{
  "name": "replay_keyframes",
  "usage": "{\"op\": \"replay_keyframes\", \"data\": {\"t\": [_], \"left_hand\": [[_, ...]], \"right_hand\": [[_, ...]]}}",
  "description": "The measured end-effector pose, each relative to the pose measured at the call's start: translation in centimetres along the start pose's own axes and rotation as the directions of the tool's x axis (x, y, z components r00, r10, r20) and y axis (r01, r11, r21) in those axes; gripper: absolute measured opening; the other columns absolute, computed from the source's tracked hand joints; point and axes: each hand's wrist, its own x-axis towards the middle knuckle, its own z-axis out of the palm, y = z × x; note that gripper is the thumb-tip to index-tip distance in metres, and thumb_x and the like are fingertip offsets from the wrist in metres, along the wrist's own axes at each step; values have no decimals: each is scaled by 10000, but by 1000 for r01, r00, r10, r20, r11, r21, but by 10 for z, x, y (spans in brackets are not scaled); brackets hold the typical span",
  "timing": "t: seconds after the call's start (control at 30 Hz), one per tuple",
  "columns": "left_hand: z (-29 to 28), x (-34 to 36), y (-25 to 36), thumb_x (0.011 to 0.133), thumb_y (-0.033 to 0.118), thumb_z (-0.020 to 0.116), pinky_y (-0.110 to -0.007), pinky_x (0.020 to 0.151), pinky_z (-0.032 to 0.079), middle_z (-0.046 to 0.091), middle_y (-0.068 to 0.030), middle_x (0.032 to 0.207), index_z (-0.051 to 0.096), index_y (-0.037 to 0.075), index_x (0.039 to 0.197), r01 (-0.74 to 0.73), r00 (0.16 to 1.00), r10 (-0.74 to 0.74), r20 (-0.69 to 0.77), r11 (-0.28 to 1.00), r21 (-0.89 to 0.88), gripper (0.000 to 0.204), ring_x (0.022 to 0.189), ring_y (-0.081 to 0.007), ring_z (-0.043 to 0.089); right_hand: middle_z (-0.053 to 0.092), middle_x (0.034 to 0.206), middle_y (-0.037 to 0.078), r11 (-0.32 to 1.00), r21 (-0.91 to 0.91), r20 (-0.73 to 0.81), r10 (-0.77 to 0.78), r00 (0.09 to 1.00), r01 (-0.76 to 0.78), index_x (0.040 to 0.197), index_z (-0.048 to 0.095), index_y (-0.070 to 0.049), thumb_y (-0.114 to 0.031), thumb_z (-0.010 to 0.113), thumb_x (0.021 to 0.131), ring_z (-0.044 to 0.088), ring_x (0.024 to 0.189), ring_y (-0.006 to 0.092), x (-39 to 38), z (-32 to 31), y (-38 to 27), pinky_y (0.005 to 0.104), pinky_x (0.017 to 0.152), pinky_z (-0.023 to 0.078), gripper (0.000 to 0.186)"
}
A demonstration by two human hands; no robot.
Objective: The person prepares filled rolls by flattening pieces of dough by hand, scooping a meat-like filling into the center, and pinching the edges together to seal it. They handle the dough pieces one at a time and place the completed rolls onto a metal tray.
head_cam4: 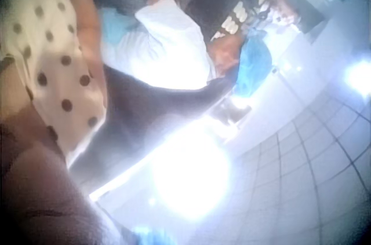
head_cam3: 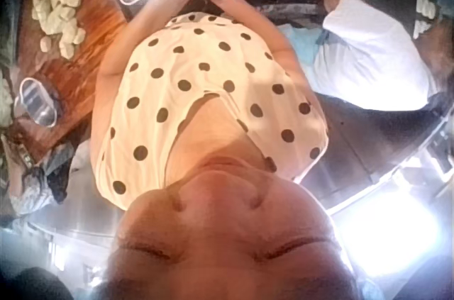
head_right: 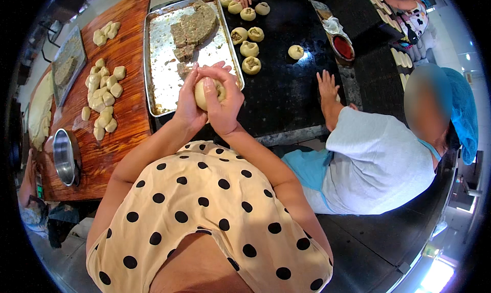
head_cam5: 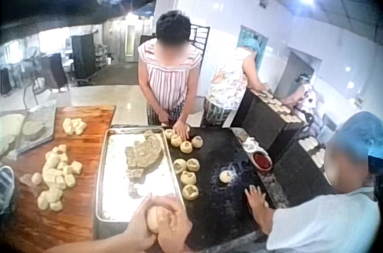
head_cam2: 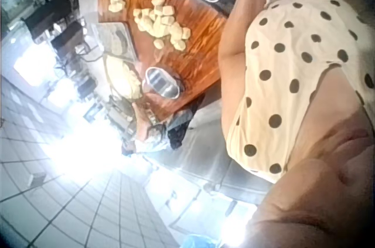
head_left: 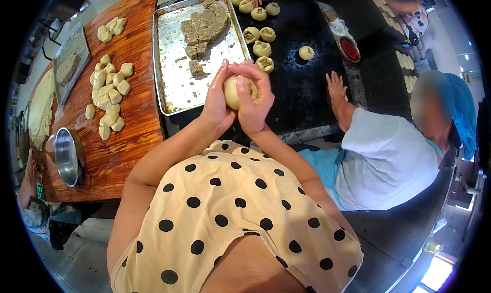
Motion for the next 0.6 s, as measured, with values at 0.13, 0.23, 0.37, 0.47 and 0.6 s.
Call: {"op": "replay_keyframes", "data": {"t": [0.13, 0.23, 0.37, 0.47, 0.6], "left_hand": [[-12, 2, -2, 1053, 412, 358, -378, 1013, 489, 612, -156, 1209, 502, 4, 1299, 32, 997, -30, -73, 999, 28, 498, 1138, -255, 603], [-30, 7, 0, 1052, 410, 358, -378, 1011, 493, 615, -161, 1205, 501, 2, 1296, 69, 997, -68, -46, 997, 33, 497, 1138, -257, 607], [-6, -5, 18, 1045, 436, 372, -410, 1015, 488, 626, -181, 1202, 531, -11, 1260, 200, 973, -195, -122, 979, 34, 520, 1118, -295, 616], [-22, 0, 8, 1038, 425, 402, -364, 939, 526, 638, -151, 1163, 542, 21, 1256, 262, 939, -192, 284, 936, -235, 480, 1059, -242, 639], [2, 0, -2, 1062, 348, 363, -355, 972, 501, 617, -118, 1183, 535, 33, 1240, 172, 985, -172, 22, 985, -14, 400, 1088, -211, 609]], "right_hand": [[703, 1085, 158, 964, -139, 52, -221, 974, 226, 1070, 683, 27, -32, 475, 896, 645, 1045, 289, 2, -2, 10, 411, 1053, 424, 277], [679, 1156, 162, 948, -207, 132, -219, 967, 243, 1229, 608, 7, -108, 534, 917, 623, 1129, 332, -1, -1, 5, 454, 1097, 382, 340], [646, 1244, 158, 960, -163, 60, -221, 973, 228, 1302, 555, -16, -224, 686, 866, 563, 1241, 333, 5, -5, -8, 465, 1145, 302, 501], [639, 1257, 161, 884, -283, 275, -297, 914, 372, 1226, 605, -29, -258, 761, 810, 559, 1254, 324, 5, -20, -1, 482, 1154, 279, 500], [692, 1126, 157, 940, -163, 80, -290, 954, 300, 968, 699, -36, -126, 678, 859, 630, 1156, 311, -3, -16, 10, 503, 1136, 319, 143]]}}
